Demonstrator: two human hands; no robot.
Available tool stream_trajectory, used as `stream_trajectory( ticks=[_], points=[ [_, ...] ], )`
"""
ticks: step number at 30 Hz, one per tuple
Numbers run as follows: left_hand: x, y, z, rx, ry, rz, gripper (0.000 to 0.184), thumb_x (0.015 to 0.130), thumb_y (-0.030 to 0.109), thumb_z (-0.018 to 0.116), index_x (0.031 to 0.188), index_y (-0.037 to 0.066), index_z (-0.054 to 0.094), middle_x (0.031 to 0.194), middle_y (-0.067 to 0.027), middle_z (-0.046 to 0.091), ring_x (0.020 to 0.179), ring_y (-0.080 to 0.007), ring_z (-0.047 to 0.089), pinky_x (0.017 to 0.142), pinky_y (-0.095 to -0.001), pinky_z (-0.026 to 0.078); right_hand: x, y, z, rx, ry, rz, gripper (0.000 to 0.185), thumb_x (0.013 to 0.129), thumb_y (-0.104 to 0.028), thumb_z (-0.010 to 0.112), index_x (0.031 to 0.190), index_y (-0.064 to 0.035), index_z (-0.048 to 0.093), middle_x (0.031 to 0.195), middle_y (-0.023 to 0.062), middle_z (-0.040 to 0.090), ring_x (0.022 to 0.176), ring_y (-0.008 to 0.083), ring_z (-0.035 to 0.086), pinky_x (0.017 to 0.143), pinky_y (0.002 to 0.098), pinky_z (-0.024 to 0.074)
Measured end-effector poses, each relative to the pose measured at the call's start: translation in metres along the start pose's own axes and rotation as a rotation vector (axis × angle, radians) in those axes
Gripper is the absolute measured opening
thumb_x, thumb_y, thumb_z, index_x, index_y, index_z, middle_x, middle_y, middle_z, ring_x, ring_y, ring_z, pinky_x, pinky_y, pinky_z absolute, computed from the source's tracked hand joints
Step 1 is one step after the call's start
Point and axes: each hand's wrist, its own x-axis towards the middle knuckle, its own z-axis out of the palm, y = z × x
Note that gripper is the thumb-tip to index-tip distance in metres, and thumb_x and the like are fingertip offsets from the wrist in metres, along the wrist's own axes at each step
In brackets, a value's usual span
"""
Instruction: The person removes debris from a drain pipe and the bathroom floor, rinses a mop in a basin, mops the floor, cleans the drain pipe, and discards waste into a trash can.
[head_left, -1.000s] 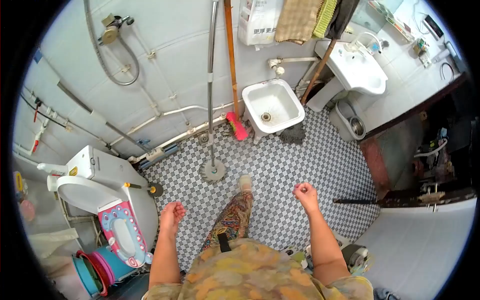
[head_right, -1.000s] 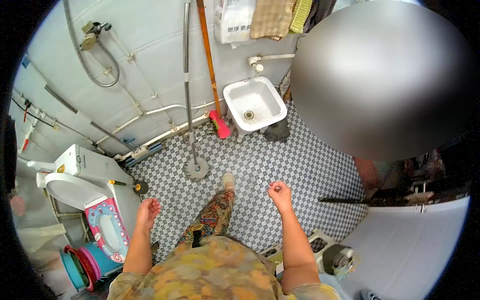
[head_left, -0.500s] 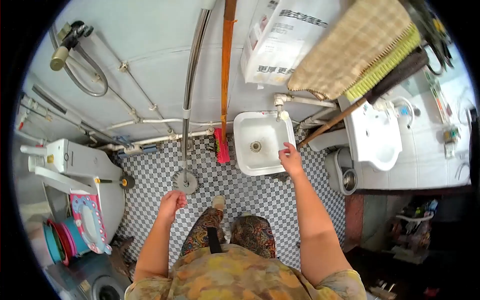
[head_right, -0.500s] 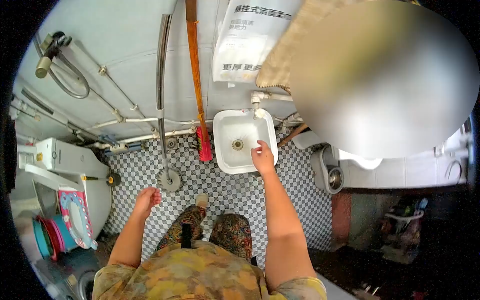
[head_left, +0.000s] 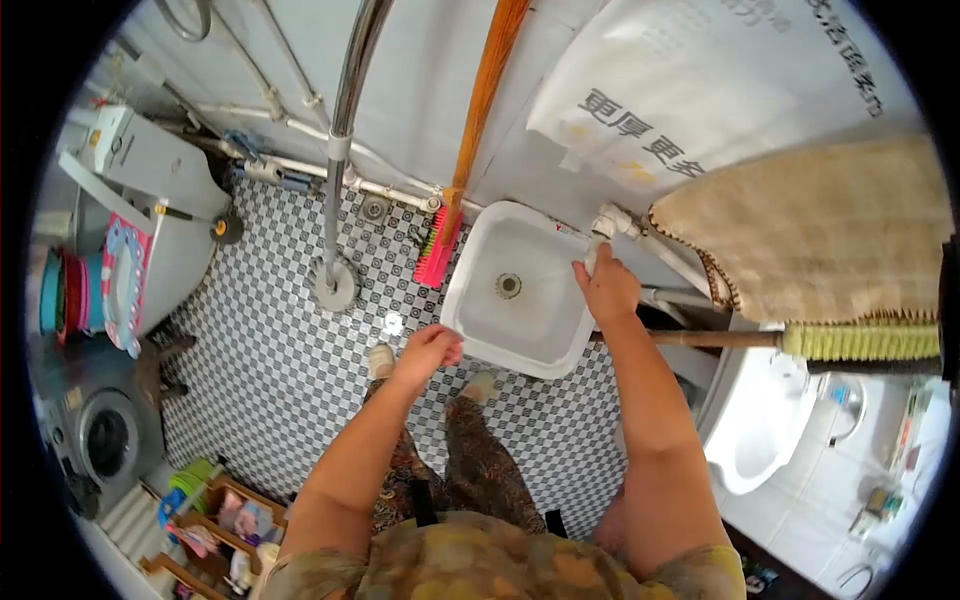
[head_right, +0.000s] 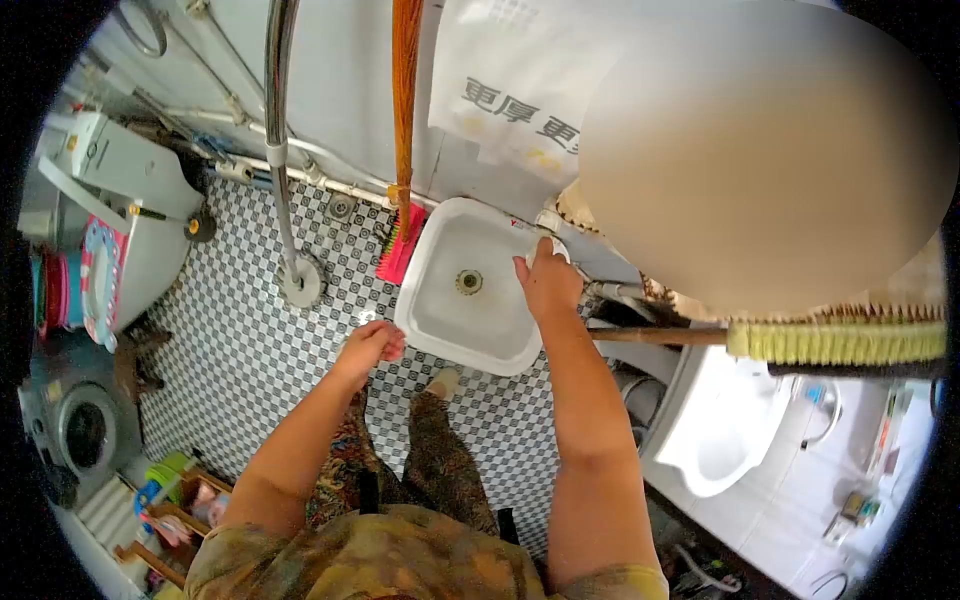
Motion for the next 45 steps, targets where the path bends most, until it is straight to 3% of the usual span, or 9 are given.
stream_trajectory(
  ticks=[15,21,24,26,31,35,38,42,45],
  points=[
    [0.162,-0.002,0.180,-0.459,-0.098,0.067,0.022,0.085,0.022,0.041,0.086,0.003,0.053,0.075,-0.0040,0.052,0.065,-0.0127,0.051,0.060,-0.0244,0.045,0.008,0.017,-0.010,-0.213,-0.025,-0.429,0.036,0.076,-0.036,0.053,0.095,-0.0086,0.040,0.071,0.0131,0.053,0.058,0.0261,0.056,0.050,0.0349,0.0461],
    [0.189,-0.008,0.204,-0.656,-0.062,0.114,0.028,0.083,0.028,0.041,0.084,0.002,0.052,0.065,-0.0054,0.050,0.047,-0.0130,0.044,0.040,-0.0248,0.036,0.006,0.017,-0.015,-0.199,-0.048,-0.444,0.036,0.076,-0.035,0.053,0.099,-0.0107,0.040,0.072,0.0136,0.053,0.063,0.0265,0.057,0.052,0.0344,0.0459],
    [0.198,-0.010,0.197,-0.644,-0.145,0.069,0.024,0.082,0.026,0.045,0.087,0.003,0.052,0.069,-0.0041,0.050,0.054,-0.0118,0.045,0.045,-0.0242,0.037,-0.003,0.028,-0.013,0.080,0.040,-0.481,0.034,0.079,-0.030,0.050,0.104,-0.0100,0.040,0.074,0.0114,0.053,0.066,0.0227,0.056,0.057,0.0322,0.0447],
    [0.199,-0.005,0.192,-0.575,-0.215,0.018,0.021,0.081,0.023,0.048,0.089,0.004,0.052,0.073,-0.0031,0.050,0.063,-0.0111,0.048,0.051,-0.0236,0.040,-0.008,0.050,0.012,0.824,0.090,-0.060,0.030,0.081,-0.024,0.047,0.104,-0.0059,0.043,0.075,0.0067,0.052,0.067,0.0183,0.052,0.061,0.0295,0.0425],
    [0.199,-0.010,0.186,-0.380,-0.136,0.129,0.016,0.080,0.018,0.050,0.091,0.007,0.054,0.078,-0.0024,0.056,0.069,-0.0096,0.052,0.057,-0.0239,0.042,-0.010,0.072,0.090,1.454,0.064,0.314,0.020,0.084,-0.019,0.044,0.093,-0.0020,0.050,0.080,0.0045,0.052,0.068,0.0138,0.049,0.062,0.0245,0.0406],
    [0.188,-0.028,0.155,-0.418,-0.138,0.049,0.019,0.079,0.018,0.050,0.095,0.008,0.053,0.084,-0.0022,0.058,0.077,-0.0118,0.054,0.069,-0.0243,0.041,0.011,0.048,0.119,2.022,-0.227,0.590,0.013,0.080,-0.016,0.048,0.087,-0.0051,0.049,0.078,0.0046,0.050,0.073,0.0168,0.048,0.069,0.0310,0.0395],
    [0.163,-0.044,0.132,-0.425,-0.063,-0.034,0.027,0.080,0.020,0.049,0.104,0.009,0.049,0.099,-0.0015,0.055,0.092,-0.0137,0.051,0.080,-0.0301,0.036,0.027,0.040,0.133,2.524,-0.584,0.418,0.017,0.079,-0.019,0.050,0.087,-0.0039,0.052,0.085,0.0072,0.054,0.076,0.0198,0.049,0.069,0.0343,0.0403],
    [0.150,-0.077,0.113,-0.399,0.005,-0.079,0.036,0.082,0.024,0.044,0.114,0.010,0.043,0.118,-0.0003,0.044,0.109,-0.0160,0.039,0.089,-0.0372,0.029,0.045,0.026,0.146,2.779,-0.707,0.262,0.021,0.077,-0.019,0.052,0.092,-0.0041,0.051,0.089,0.0069,0.052,0.079,0.0198,0.049,0.079,0.0358,0.0381],
    [0.139,-0.077,0.104,-0.502,0.030,-0.116,0.042,0.084,0.032,0.038,0.120,0.010,0.039,0.128,0.0007,0.032,0.117,-0.0181,0.028,0.095,-0.0404,0.022,0.046,0.008,0.131,2.647,-0.727,0.558,0.034,0.076,-0.021,0.053,0.104,-0.0017,0.048,0.109,0.0103,0.048,0.099,0.0227,0.046,0.091,0.0391,0.0327]
  ],
)
